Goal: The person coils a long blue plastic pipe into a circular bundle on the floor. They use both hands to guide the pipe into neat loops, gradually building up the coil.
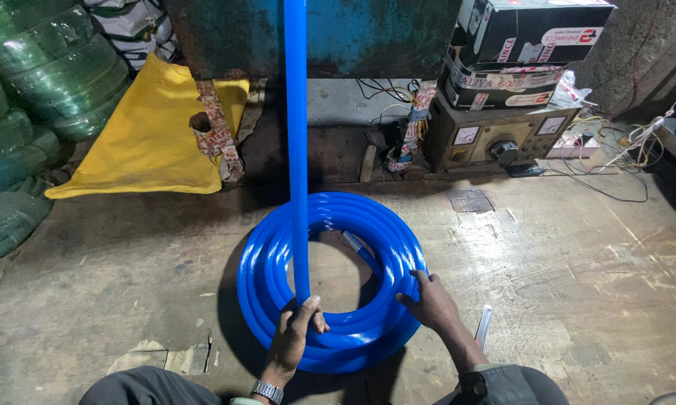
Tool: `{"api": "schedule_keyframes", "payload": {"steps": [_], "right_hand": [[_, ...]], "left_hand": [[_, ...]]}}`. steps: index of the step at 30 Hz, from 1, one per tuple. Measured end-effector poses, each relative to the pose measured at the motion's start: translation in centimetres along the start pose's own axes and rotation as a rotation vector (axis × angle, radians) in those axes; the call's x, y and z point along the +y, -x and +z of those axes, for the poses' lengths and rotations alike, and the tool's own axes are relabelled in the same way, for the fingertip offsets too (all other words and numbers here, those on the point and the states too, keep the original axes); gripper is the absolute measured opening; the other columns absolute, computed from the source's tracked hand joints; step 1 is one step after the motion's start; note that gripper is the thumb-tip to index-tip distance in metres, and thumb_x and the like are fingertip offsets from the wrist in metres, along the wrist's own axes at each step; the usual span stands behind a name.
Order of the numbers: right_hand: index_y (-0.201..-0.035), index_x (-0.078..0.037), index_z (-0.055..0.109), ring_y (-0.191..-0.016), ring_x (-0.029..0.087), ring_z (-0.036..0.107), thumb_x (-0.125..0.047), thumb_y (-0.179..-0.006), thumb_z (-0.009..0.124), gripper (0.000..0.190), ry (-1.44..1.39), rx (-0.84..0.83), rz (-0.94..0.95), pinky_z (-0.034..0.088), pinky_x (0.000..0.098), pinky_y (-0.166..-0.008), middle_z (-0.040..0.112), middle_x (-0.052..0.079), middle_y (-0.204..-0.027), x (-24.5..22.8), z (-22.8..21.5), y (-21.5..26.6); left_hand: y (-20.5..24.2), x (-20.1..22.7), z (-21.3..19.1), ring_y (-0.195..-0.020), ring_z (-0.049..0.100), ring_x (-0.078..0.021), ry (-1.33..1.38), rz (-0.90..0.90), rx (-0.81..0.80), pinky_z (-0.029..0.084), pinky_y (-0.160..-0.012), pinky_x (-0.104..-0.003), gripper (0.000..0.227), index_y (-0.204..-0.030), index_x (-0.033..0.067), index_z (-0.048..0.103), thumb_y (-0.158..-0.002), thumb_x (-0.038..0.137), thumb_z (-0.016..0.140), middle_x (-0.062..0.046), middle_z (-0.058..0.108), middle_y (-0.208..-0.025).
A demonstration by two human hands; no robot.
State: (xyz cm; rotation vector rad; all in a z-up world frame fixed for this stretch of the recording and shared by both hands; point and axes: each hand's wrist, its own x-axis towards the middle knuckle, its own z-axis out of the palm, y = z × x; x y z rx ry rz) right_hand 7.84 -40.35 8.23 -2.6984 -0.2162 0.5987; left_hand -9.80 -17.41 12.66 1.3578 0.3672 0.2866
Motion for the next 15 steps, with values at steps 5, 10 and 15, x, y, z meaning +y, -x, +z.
{"api": "schedule_keyframes", "payload": {"steps": [5,10,15], "right_hand": [[-0.108,-0.025,0.072,-0.087,0.02,0.071,-0.03,-0.083,0.078,0.026,0.067,0.1,-0.416,0.059,0.0369,-0.072,0.07,0.0,-0.104,-0.6,0.3,2.2],[-0.102,-0.021,0.074,-0.099,0.029,0.061,-0.023,-0.078,0.082,0.026,0.146,0.013,-0.839,0.048,0.0453,-0.087,0.069,0.004,-0.102,-1.3,3.0,3.5],[-0.104,-0.019,0.065,-0.091,0.026,0.053,-0.027,-0.082,0.085,0.031,0.318,-0.074,-0.803,0.047,0.042,-0.08,0.056,0.004,-0.101,-2.9,2.9,4.6]], "left_hand": [[0.4,0.5,-0.3,-0.06,0.062,-0.0204,-0.018,-0.023,-0.007,0.055,-0.071,-0.036,0.047,-0.055,0.0068,0.056,-0.092,0.037,0.06,-0.007,0.056,-0.055],[0.2,0.8,-0.5,-0.059,0.063,-0.0195,-0.043,-0.037,0.006,0.056,-0.071,-0.035,0.051,-0.052,0.0074,0.056,-0.091,0.038,0.063,-0.006,0.056,-0.053],[1.0,5.4,-0.8,-0.063,0.071,-0.0173,-0.159,-0.079,-0.013,0.05,-0.11,-0.037,0.058,-0.047,0.0036,0.064,-0.089,0.043,0.063,-0.008,0.071,-0.055]]}}
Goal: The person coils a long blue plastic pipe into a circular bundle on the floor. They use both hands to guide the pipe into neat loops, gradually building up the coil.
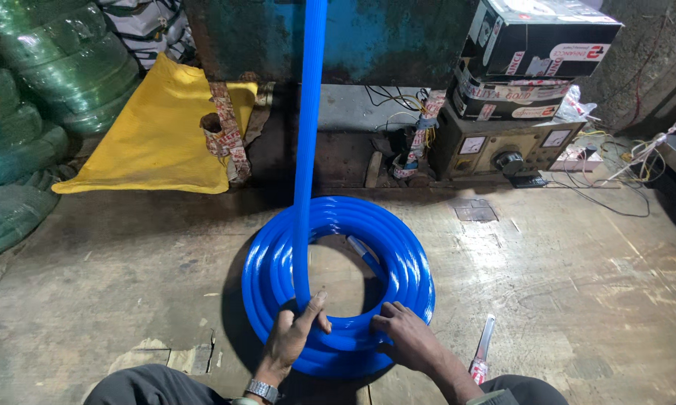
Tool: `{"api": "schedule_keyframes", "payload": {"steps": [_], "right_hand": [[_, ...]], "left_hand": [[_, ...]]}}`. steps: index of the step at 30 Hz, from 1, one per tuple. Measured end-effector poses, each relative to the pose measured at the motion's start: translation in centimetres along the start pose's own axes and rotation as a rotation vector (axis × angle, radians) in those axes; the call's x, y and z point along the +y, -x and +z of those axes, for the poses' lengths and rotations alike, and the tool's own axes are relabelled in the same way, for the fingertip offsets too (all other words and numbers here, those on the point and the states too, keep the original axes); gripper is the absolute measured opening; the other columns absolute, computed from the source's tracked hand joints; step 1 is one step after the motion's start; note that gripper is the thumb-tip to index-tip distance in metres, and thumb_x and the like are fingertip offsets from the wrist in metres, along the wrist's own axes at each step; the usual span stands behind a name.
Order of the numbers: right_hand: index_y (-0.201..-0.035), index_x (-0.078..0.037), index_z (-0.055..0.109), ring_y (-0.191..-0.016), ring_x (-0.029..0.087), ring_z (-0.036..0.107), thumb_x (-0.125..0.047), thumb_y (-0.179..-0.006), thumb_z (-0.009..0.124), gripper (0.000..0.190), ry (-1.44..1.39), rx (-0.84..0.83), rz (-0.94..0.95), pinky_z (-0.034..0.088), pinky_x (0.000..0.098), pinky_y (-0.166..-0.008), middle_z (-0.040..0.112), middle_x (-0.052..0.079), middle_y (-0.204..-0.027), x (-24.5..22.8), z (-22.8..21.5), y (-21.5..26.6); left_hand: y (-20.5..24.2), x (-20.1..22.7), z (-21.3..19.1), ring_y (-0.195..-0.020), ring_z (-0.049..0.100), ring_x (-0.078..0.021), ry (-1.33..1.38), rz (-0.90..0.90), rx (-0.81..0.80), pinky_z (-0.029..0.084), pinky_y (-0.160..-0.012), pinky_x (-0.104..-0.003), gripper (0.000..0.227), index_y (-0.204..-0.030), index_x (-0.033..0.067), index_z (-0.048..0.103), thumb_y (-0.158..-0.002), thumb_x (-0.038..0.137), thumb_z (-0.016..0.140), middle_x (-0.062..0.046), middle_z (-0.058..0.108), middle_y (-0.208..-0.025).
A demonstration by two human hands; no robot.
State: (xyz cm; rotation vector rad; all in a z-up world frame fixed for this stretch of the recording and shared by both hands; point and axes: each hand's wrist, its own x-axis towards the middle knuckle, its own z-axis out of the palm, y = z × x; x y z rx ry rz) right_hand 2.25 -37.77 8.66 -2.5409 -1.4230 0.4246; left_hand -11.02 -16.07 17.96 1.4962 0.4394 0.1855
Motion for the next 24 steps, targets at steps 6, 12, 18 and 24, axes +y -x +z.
{"api": "schedule_keyframes", "payload": {"steps": [6,12,18,24], "right_hand": [[-0.105,-0.02,0.064,-0.092,0.027,0.052,-0.023,-0.08,0.082,0.031,0.025,-0.02,-0.008,0.046,0.0431,-0.079,0.056,0.005,-0.101,-0.1,0.0,-0.1],[-0.106,-0.023,0.064,-0.091,0.026,0.052,-0.029,-0.081,0.083,0.032,0.023,-0.041,0.008,0.045,0.0422,-0.079,0.055,0.003,-0.1,0.1,0.2,-0.5],[-0.107,-0.021,0.064,-0.094,0.028,0.054,-0.031,-0.077,0.087,0.039,0.065,-0.027,-0.01,0.046,0.0448,-0.08,0.056,0.004,-0.102,0.5,0.9,-0.8],[-0.116,-0.023,0.069,-0.097,0.029,0.055,-0.039,-0.082,0.084,0.041,0.078,-0.065,-0.009,0.047,0.0451,-0.084,0.056,0.004,-0.103,0.1,0.6,-0.8]], "left_hand": [[-2.1,4.6,-4.5,-0.072,0.073,-0.0276,0.195,0.11,-0.034,0.061,-0.078,-0.037,0.042,-0.119,-0.0002,0.064,-0.086,0.024,0.071,-0.018,0.075,-0.082],[-2.1,11.6,-8.9,-0.089,0.073,-0.0197,-0.088,0.102,-0.136,0.055,-0.095,-0.032,0.03,-0.092,0.0034,0.073,-0.088,0.033,0.069,-0.011,0.077,-0.087],[-2.7,7.3,-11.3,-0.091,0.073,-0.0247,-0.031,0.083,-0.156,0.06,-0.094,-0.036,0.046,-0.111,-0.0001,0.071,-0.09,0.039,0.059,-0.013,0.075,-0.091],[-3.1,6.0,-10.8,-0.087,0.071,-0.0202,-0.053,0.029,-0.16,0.055,-0.098,-0.034,0.049,-0.101,0.0044,0.07,-0.091,0.049,0.053,-0.009,0.07,-0.087]]}}
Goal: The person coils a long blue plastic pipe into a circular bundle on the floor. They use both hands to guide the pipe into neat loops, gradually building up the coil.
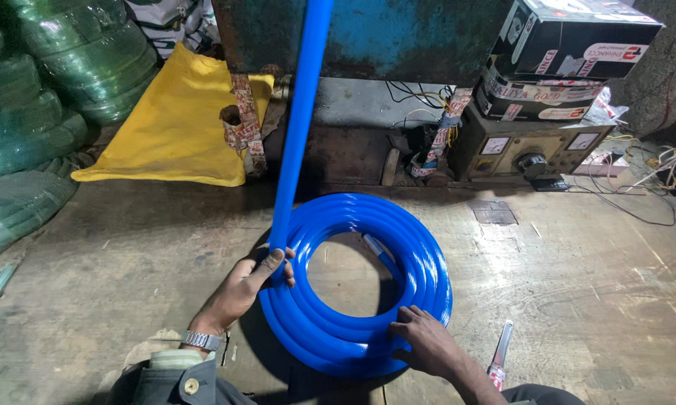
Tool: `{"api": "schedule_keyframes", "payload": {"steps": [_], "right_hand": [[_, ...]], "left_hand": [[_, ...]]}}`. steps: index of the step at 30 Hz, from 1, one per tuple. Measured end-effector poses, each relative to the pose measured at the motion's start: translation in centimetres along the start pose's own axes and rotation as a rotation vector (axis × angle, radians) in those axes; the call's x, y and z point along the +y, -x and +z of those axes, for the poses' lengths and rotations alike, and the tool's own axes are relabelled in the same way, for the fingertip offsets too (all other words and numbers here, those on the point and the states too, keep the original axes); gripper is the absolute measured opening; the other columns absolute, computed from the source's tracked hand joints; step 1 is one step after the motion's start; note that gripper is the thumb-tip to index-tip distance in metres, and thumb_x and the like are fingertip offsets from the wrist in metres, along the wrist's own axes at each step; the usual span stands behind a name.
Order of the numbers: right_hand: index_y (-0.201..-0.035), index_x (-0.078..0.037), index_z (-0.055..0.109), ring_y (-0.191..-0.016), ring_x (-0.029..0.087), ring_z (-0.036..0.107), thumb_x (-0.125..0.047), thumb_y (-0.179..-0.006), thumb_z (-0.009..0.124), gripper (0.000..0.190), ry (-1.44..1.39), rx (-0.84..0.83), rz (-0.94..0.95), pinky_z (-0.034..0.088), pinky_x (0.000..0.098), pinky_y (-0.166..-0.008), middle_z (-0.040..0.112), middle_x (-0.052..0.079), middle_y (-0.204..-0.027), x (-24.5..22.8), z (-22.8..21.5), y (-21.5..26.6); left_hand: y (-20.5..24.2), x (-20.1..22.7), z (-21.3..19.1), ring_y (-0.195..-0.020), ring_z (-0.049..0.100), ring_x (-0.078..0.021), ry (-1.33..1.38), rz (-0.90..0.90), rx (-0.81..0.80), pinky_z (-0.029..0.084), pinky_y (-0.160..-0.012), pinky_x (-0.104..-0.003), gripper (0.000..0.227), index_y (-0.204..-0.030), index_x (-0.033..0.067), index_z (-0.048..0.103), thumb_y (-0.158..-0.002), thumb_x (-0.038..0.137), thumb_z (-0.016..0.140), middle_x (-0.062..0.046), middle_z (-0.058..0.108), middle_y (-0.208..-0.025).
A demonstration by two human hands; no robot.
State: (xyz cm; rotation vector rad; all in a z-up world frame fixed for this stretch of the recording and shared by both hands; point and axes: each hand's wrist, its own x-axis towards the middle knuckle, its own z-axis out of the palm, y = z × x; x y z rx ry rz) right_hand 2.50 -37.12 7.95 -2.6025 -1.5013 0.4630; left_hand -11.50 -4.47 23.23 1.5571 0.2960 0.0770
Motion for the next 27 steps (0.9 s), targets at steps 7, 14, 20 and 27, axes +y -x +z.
{"api": "schedule_keyframes", "payload": {"steps": [7,14,20,27], "right_hand": [[-0.104,-0.023,0.071,-0.093,0.029,0.057,-0.03,-0.08,0.08,0.026,-0.026,0.062,-0.031,0.048,0.0431,-0.083,0.058,0.004,-0.099,0.1,0.2,0.1],[-0.097,-0.019,0.074,-0.09,0.023,0.068,-0.019,-0.086,0.069,0.012,-0.354,0.355,0.15,0.056,0.0379,-0.075,0.066,0.002,-0.099,1.3,-0.5,0.0],[-0.095,-0.021,0.076,-0.086,0.021,0.069,-0.019,-0.088,0.068,0.011,-0.302,0.394,0.178,0.058,0.0375,-0.069,0.068,0.0,-0.096,1.1,-0.9,0.1],[-0.113,-0.018,0.067,-0.09,0.031,0.058,-0.018,-0.082,0.073,0.032,-0.081,0.294,-0.153,0.045,0.0448,-0.072,0.059,0.008,-0.103,-5.1,1.9,-1.1]], "left_hand": [[-0.7,-1.0,0.1,-0.088,0.07,-0.0199,-0.033,-0.155,0.02,0.057,-0.093,-0.034,0.05,-0.101,0.009,0.072,-0.092,0.053,0.049,-0.01,0.071,-0.085],[-1.8,-2.6,-0.3,-0.081,0.067,-0.0179,-0.13,-0.09,0.037,0.054,-0.092,-0.034,0.051,-0.105,0.0104,0.068,-0.094,0.054,0.045,-0.005,0.066,-0.082],[-2.9,-4.3,-0.5,-0.081,0.066,-0.0176,-0.164,-0.106,0.048,0.055,-0.089,-0.033,0.048,-0.108,0.0105,0.067,-0.097,0.051,0.044,-0.005,0.067,-0.083],[-4.2,-5.5,-0.3,-0.086,0.067,-0.0159,-0.29,-0.215,0.19,0.052,-0.087,-0.033,0.048,-0.11,0.014,0.069,-0.101,0.05,0.04,-0.003,0.071,-0.087]]}}
